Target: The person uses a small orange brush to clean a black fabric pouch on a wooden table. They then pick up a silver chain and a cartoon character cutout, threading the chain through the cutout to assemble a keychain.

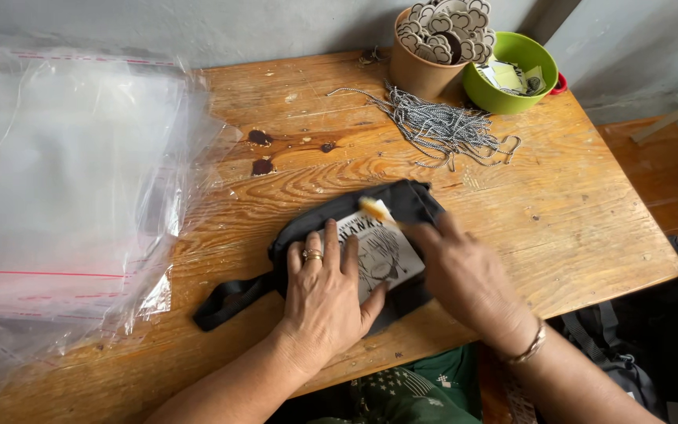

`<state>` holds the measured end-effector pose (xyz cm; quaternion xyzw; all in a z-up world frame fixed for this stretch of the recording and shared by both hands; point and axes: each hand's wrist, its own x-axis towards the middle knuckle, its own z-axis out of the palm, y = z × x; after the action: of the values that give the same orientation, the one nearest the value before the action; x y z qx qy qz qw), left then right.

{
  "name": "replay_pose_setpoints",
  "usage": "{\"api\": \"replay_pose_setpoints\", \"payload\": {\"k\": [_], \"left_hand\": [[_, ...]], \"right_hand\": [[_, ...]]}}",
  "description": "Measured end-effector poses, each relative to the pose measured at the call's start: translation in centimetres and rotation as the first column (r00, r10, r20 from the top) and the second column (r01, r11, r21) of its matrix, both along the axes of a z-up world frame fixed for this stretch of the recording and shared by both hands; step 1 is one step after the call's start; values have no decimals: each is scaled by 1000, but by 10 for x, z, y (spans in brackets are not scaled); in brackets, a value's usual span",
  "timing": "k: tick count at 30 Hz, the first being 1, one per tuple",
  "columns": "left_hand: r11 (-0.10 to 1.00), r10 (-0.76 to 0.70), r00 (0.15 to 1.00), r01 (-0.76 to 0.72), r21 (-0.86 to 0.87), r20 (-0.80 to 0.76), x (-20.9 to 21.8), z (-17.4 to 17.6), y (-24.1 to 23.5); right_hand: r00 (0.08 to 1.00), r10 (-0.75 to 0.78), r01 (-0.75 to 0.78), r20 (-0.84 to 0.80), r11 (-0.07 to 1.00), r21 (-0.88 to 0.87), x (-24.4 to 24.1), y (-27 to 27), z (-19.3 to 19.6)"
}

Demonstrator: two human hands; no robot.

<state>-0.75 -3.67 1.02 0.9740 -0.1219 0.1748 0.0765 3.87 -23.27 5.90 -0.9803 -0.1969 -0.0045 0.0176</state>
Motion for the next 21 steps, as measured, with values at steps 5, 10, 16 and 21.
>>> {"api": "replay_pose_setpoints", "payload": {"k": [5,10,16,21], "left_hand": [[990,129,991,-131,49,39,3,3,4],[1000,10,995,-12,20,95,3,-3,4],[993,117,992,-118,-8,-46,3,-11,3],[987,156,987,-155,36,-42,3,-14,1]], "right_hand": [[976,-58,30,209,990,138,12,-16,7],[964,190,-225,188,955,191,-2,18,2],[941,112,-143,318,987,74,53,0,-3],[952,177,-221,250,962,163,30,29,4]]}}
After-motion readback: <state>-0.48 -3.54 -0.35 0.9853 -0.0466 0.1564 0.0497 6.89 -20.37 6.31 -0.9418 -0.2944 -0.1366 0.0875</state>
